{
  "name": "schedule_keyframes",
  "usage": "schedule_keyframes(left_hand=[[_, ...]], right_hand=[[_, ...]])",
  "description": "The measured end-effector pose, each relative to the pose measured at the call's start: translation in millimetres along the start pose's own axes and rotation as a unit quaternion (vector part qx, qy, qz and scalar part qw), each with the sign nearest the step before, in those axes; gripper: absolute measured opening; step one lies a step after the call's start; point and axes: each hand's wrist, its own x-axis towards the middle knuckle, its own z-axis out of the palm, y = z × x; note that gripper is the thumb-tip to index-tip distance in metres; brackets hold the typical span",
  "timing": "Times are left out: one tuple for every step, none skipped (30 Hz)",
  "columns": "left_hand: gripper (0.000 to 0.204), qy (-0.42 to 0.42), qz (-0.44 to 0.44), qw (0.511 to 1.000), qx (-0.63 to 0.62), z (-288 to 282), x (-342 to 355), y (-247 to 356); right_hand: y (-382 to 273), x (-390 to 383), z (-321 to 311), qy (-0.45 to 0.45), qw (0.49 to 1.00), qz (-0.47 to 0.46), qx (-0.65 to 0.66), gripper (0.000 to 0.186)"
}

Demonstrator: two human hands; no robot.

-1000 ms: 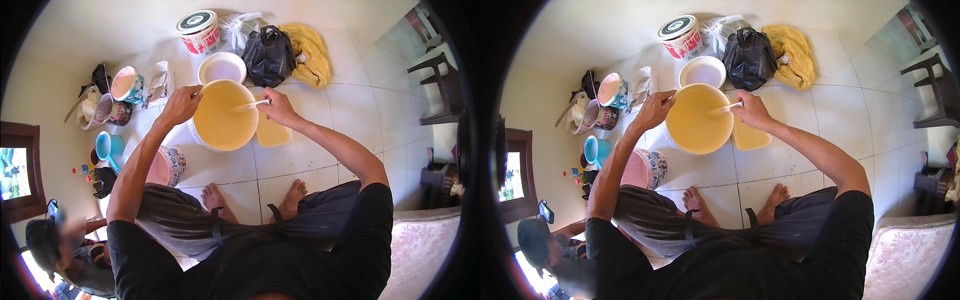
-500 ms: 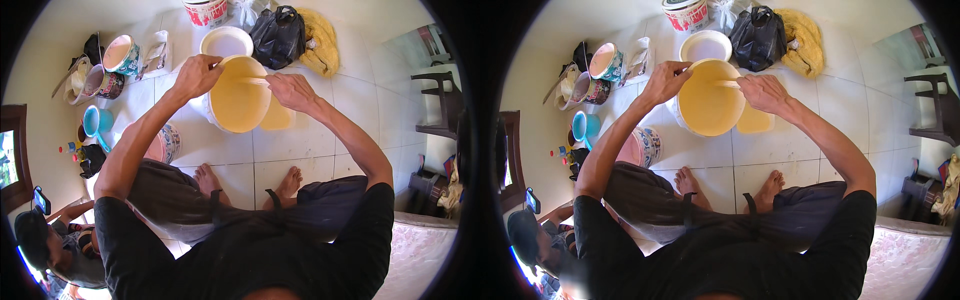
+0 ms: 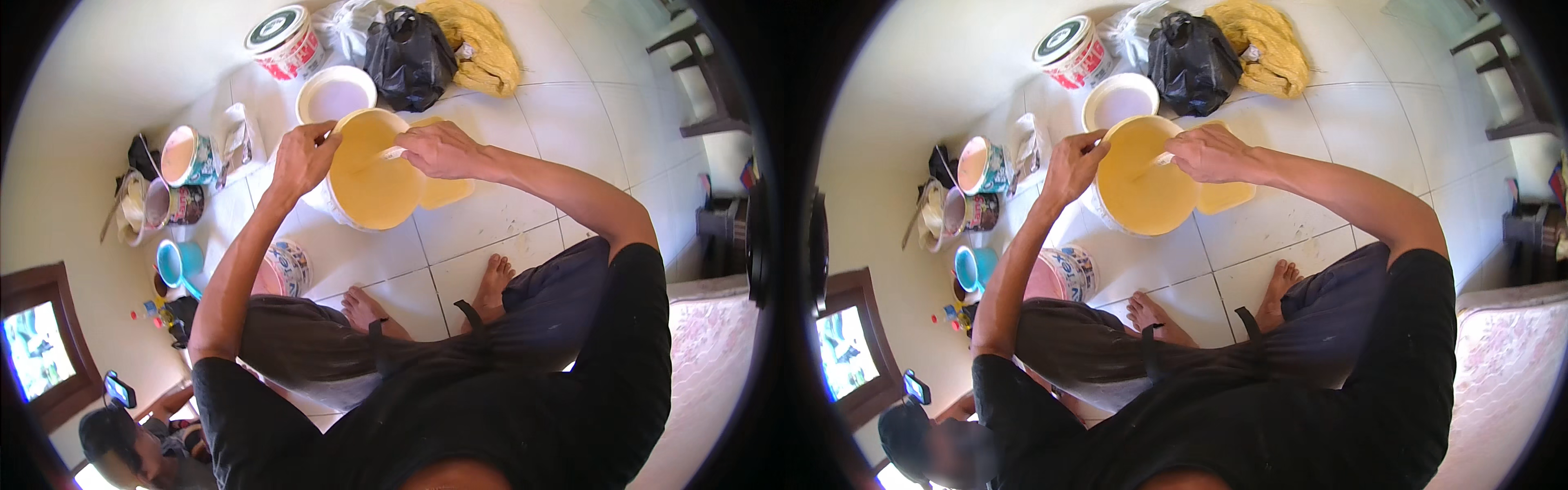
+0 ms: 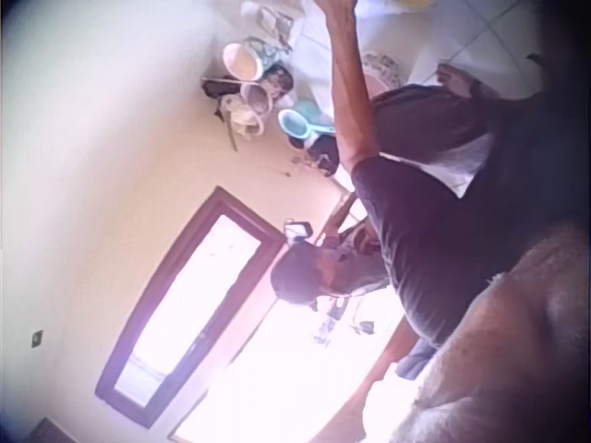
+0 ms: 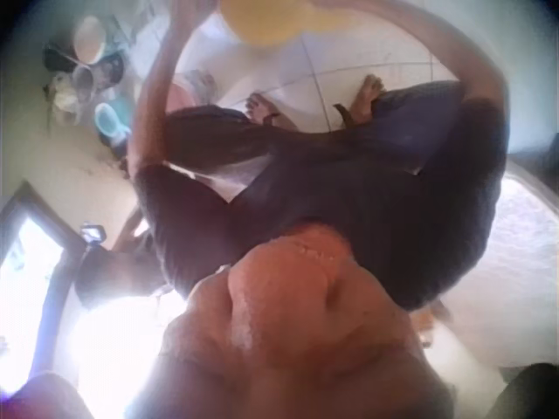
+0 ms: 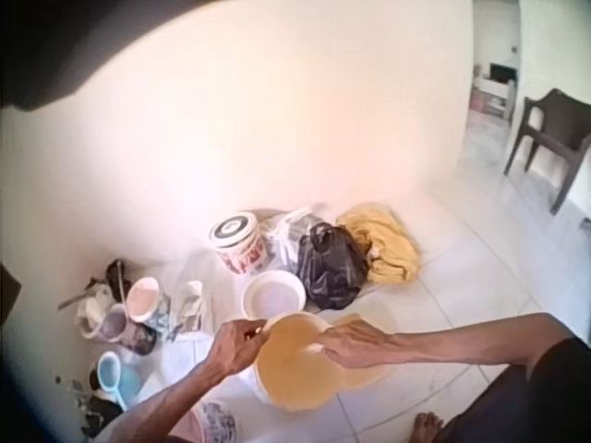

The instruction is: The person pours white paint from a small container into a bowl, then adds yellow paint from a larger bucket and stirs the mixture with a brush.

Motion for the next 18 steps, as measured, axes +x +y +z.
schedule_keyframes(left_hand=[[0.044, -0.011, -0.005, 1.000, -0.008, -0.8, 1.1, -1.0], [0.044, -0.009, -0.008, 1.000, -0.011, -2.2, 0.8, -0.5], [0.043, -0.007, -0.011, 1.000, -0.014, -3.2, 0.3, 0.0], [0.043, -0.005, -0.015, 1.000, -0.018, -3.3, -0.5, 1.1], [0.042, 0.004, -0.009, 1.000, -0.018, -4.2, -2.1, 1.5], [0.042, 0.005, -0.015, 1.000, -0.016, -5.0, -2.6, 2.7], [0.042, 0.007, -0.022, 1.000, -0.015, -5.9, -2.4, 4.2], [0.043, 0.009, -0.031, 0.999, -0.016, -5.0, -3.5, 3.1], [0.042, 0.014, -0.028, 0.999, -0.022, -5.6, -3.1, 1.5], [0.041, 0.013, -0.037, 0.999, -0.027, -7.9, -2.8, 0.4], [0.041, 0.011, -0.048, 0.998, -0.034, -7.8, -4.4, 0.2], [0.041, 0.009, -0.060, 0.997, -0.041, -8.0, -4.4, -0.1], [0.040, 0.016, -0.052, 0.998, -0.044, -7.7, -2.5, -2.7], [0.040, 0.023, -0.047, 0.998, -0.046, -7.2, -2.9, -6.2], [0.040, 0.030, -0.042, 0.997, -0.048, -7.3, -3.6, -9.2], [0.040, 0.027, -0.050, 0.997, -0.044, -8.4, -4.6, -11.9], [0.040, 0.023, -0.056, 0.997, -0.042, -9.7, -4.6, -9.9], [0.040, 0.019, -0.063, 0.997, -0.040, -10.4, -4.6, -9.4]], right_hand=[[3.8, 0.6, 0.1, 0.007, 1.000, -0.002, -0.011, 0.011], [8.6, 0.1, 1.5, 0.016, 0.999, -0.009, -0.029, 0.011], [12.9, -0.5, 3.0, 0.024, 0.998, -0.016, -0.048, 0.011], [17.1, -1.8, 4.1, 0.032, 0.997, -0.022, -0.066, 0.011], [21.6, -2.8, 6.6, 0.019, 0.997, -0.024, -0.066, 0.011], [26.2, -4.4, 8.4, 0.006, 0.998, -0.026, -0.065, 0.012], [31.1, -5.0, 10.1, -0.007, 0.997, -0.029, -0.065, 0.013], [29.5, -4.9, 11.9, -0.015, 0.998, -0.028, -0.061, 0.013], [26.0, -5.7, 15.4, -0.022, 0.998, -0.028, -0.057, 0.013], [23.2, -6.0, 18.1, -0.030, 0.998, -0.027, -0.053, 0.013], [18.2, -6.2, 18.9, -0.031, 0.998, -0.028, -0.047, 0.014], [13.5, -5.3, 19.7, -0.033, 0.998, -0.028, -0.040, 0.015], [10.8, -3.1, 18.8, -0.035, 0.998, -0.029, -0.034, 0.017], [7.7, -0.9, 17.1, -0.035, 0.999, -0.029, -0.025, 0.016], [5.0, 1.2, 14.7, -0.034, 0.999, -0.030, -0.016, 0.016], [1.9, 4.1, 12.7, -0.034, 0.999, -0.031, -0.007, 0.016], [-0.8, 5.7, 11.4, -0.040, 0.998, -0.042, 0.003, 0.017], [-4.6, 7.9, 11.1, -0.046, 0.997, -0.053, 0.014, 0.018]])
